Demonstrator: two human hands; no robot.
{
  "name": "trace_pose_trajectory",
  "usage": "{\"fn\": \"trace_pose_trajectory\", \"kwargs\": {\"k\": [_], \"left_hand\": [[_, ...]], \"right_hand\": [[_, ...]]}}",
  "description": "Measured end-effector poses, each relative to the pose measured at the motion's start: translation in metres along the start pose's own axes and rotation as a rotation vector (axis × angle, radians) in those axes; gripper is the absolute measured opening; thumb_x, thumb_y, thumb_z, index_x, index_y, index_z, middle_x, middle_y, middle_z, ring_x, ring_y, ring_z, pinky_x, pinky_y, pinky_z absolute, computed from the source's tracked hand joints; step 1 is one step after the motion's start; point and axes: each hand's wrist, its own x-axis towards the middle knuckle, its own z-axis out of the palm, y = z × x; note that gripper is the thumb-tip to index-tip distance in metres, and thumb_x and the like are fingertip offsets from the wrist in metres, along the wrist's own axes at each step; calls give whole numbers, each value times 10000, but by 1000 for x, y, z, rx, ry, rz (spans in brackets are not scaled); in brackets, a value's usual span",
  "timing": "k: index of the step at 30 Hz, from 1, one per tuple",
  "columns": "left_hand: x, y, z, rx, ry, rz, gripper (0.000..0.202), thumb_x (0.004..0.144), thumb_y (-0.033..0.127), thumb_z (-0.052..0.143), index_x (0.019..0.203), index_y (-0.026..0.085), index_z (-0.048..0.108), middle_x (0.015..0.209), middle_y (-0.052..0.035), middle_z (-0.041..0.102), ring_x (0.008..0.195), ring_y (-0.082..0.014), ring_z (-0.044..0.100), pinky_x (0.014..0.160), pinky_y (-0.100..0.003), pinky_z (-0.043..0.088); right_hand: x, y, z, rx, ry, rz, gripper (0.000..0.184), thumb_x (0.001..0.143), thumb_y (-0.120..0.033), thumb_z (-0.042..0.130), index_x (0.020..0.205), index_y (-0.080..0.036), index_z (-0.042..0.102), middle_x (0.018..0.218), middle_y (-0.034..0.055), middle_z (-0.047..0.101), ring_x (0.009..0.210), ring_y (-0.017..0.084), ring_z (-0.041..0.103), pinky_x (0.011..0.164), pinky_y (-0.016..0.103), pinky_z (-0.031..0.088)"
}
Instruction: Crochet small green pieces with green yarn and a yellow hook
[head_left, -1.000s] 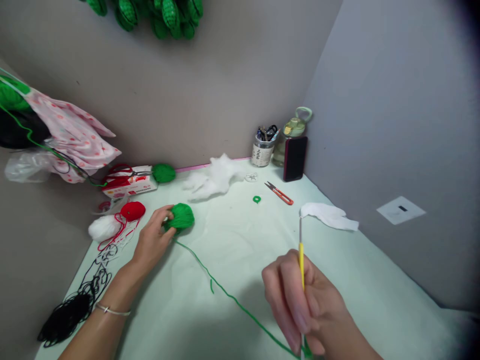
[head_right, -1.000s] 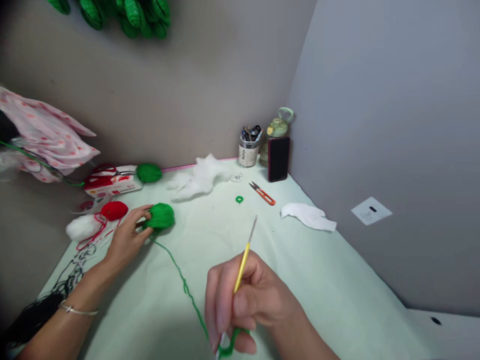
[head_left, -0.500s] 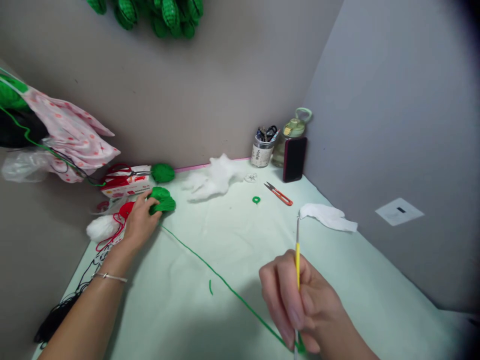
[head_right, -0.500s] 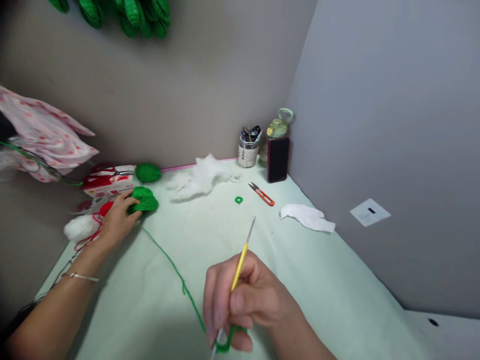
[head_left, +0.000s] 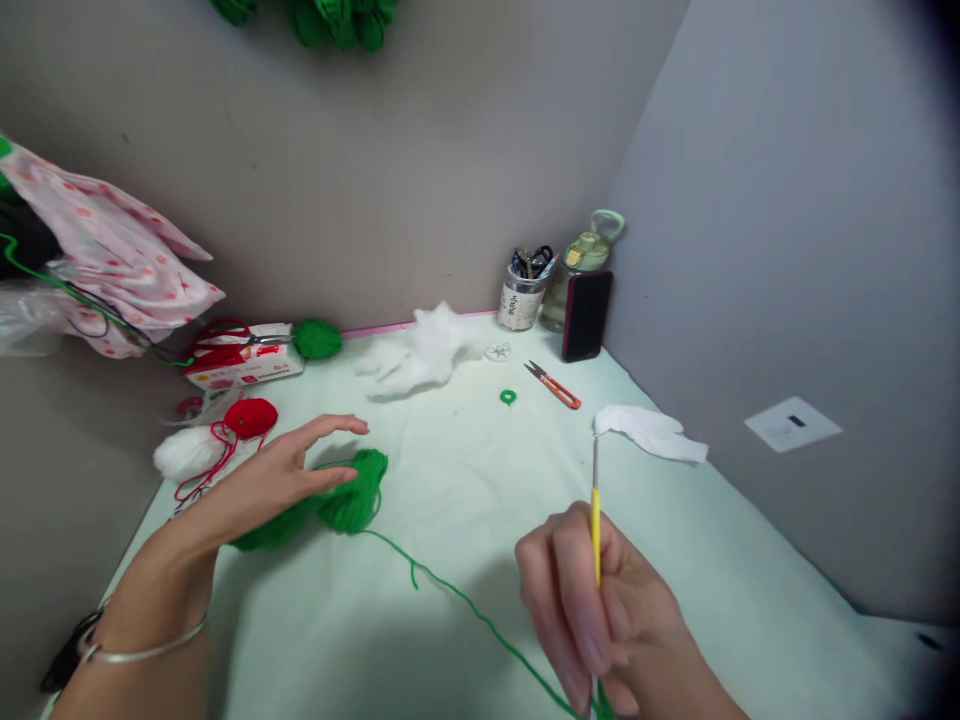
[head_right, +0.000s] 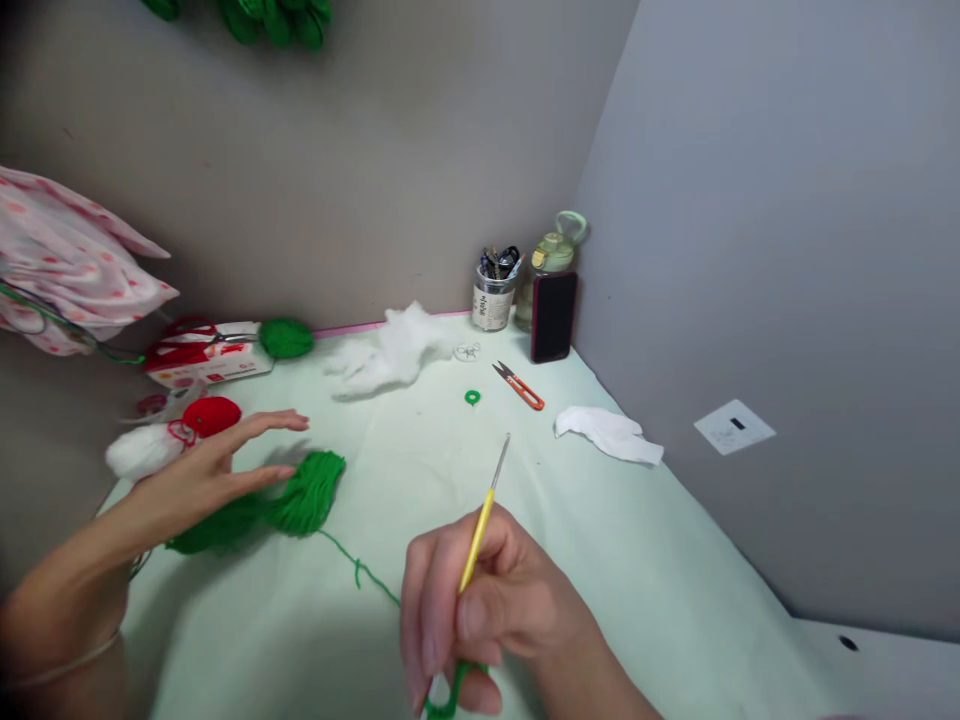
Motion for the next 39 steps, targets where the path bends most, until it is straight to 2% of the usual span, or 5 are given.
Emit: {"fn": "trace_pose_trajectory", "kwargs": {"k": [6, 11, 22, 32, 39], "left_hand": [[-52, -55, -5, 143, 135, -119, 607, 763, 594, 672, 1304, 331, 596, 1398, -67, 625, 1234, -367, 599, 956, -471, 518], [-71, -92, 6, 143, -133, -100, 616, 712, 411, 741, 1298, 303, 584, 1269, -65, 681, 1134, -325, 669, 938, -391, 538], [30, -42, -10, 142, 228, 119, 518, 741, 281, 630, 1253, 217, 588, 1452, -146, 510, 1391, -392, 438, 1165, -595, 317], [71, 78, 117, -100, -189, 399, 270, 932, 209, 529, 1142, 201, 697, 1169, -77, 737, 1073, -221, 682, 971, -347, 523], [110, 110, 191, -68, -171, 424, 319, 978, 270, 583, 1280, 172, 614, 1351, -125, 615, 1224, -275, 596, 1041, -517, 486]], "right_hand": [[0, -2, 5, -52, 108, 57, 332, 873, -360, 727, 674, -93, 724, 646, 82, 731, 316, 29, 540, 322, 87, 408], [0, 2, 6, -7, 61, 61, 256, 899, -300, 686, 759, -91, 732, 738, 95, 739, 320, 18, 529, 303, 87, 382], [5, 3, 8, -2, 17, 10, 201, 930, -205, 627, 935, -69, 774, 805, 96, 705, 346, -18, 398, 338, 92, 412], [9, 8, 6, 6, 29, 56, 173, 907, -195, 664, 918, -68, 780, 801, 102, 711, 368, 2, 433, 315, 100, 405], [10, 2, 4, -61, 105, 132, 147, 888, -236, 708, 887, -109, 782, 734, 48, 670, 372, 0, 402, 335, 102, 403]]}}
